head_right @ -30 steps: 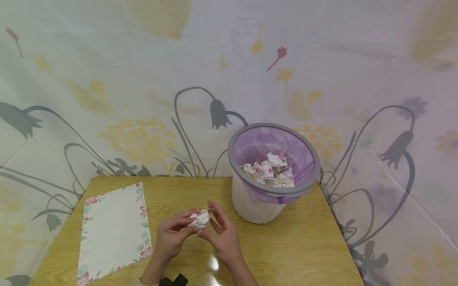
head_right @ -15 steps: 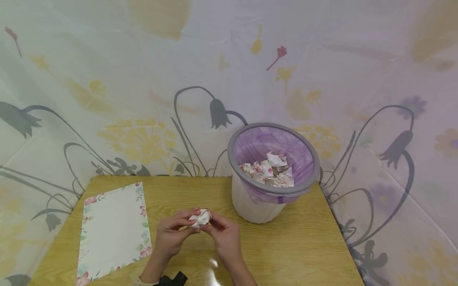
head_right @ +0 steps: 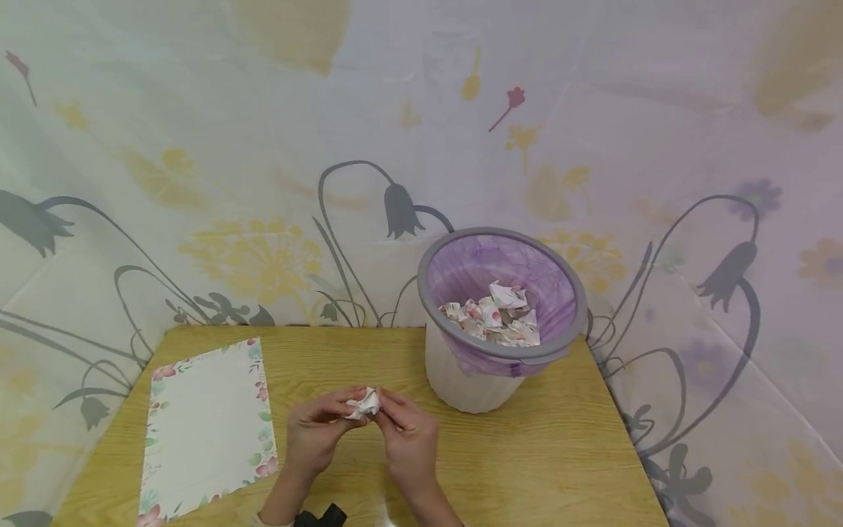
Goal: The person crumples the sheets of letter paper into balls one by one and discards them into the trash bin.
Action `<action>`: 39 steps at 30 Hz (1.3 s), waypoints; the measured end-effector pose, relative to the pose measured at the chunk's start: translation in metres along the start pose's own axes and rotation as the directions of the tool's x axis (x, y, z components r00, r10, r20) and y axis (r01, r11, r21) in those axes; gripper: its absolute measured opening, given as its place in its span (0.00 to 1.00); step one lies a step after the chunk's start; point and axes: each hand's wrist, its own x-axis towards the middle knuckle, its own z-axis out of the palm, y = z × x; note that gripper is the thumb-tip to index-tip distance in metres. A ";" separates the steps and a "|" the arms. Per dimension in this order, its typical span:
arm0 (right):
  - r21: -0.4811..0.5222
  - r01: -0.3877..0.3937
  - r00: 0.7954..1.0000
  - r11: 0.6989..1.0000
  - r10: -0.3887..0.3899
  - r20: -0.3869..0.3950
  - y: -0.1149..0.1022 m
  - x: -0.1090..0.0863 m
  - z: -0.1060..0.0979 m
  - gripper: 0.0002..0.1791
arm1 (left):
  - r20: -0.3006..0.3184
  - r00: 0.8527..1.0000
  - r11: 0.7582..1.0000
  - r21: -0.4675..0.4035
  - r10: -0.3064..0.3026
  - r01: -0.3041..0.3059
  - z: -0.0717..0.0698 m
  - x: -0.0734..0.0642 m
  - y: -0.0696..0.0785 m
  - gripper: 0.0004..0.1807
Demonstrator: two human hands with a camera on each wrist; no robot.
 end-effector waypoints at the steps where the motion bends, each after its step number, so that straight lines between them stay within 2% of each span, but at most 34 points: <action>1: -0.017 0.002 1.000 1.000 -0.002 0.013 -0.001 0.001 0.000 0.13 | -0.006 1.000 1.000 0.015 -0.015 0.015 -0.001 0.000 0.001 0.12; 3: -0.036 -0.004 0.999 0.999 0.005 0.037 -0.002 0.002 0.001 0.13 | -0.009 0.999 0.998 0.054 -0.031 0.031 -0.004 0.000 0.004 0.15; 6: 0.000 -0.033 0.997 0.999 0.033 0.069 -0.003 0.003 0.001 0.14 | 0.004 1.000 0.995 0.100 -0.014 0.014 -0.007 0.001 0.006 0.20; 11: 0.075 -0.111 0.991 0.991 0.104 0.090 -0.003 0.004 -0.002 0.16 | 0.044 0.998 0.995 0.084 0.046 -0.049 -0.007 0.003 0.005 0.21; 14: 0.111 -0.153 0.985 0.982 0.143 0.092 -0.001 0.002 -0.004 0.17 | 0.058 0.997 0.995 0.087 0.044 -0.049 -0.007 0.002 0.005 0.20; 18: 0.129 -0.160 0.985 0.979 0.149 0.091 0.000 0.001 -0.006 0.17 | 0.073 0.997 0.995 0.090 0.025 -0.032 -0.007 0.002 0.005 0.21; 23: 0.101 -0.182 0.980 0.978 0.172 0.104 0.000 0.003 -0.010 0.18 | 0.068 0.998 0.997 0.072 0.005 -0.010 -0.006 0.001 0.004 0.22; 34: 0.063 -0.284 0.951 0.957 0.272 0.151 0.000 0.006 -0.018 0.20 | 0.057 0.998 0.999 0.049 0.017 -0.019 -0.005 0.001 0.002 0.21; 39: 0.051 -0.275 0.956 0.960 0.268 0.119 0.001 0.007 -0.021 0.19 | 0.040 0.999 0.999 0.045 0.017 -0.019 -0.006 0.001 0.004 0.20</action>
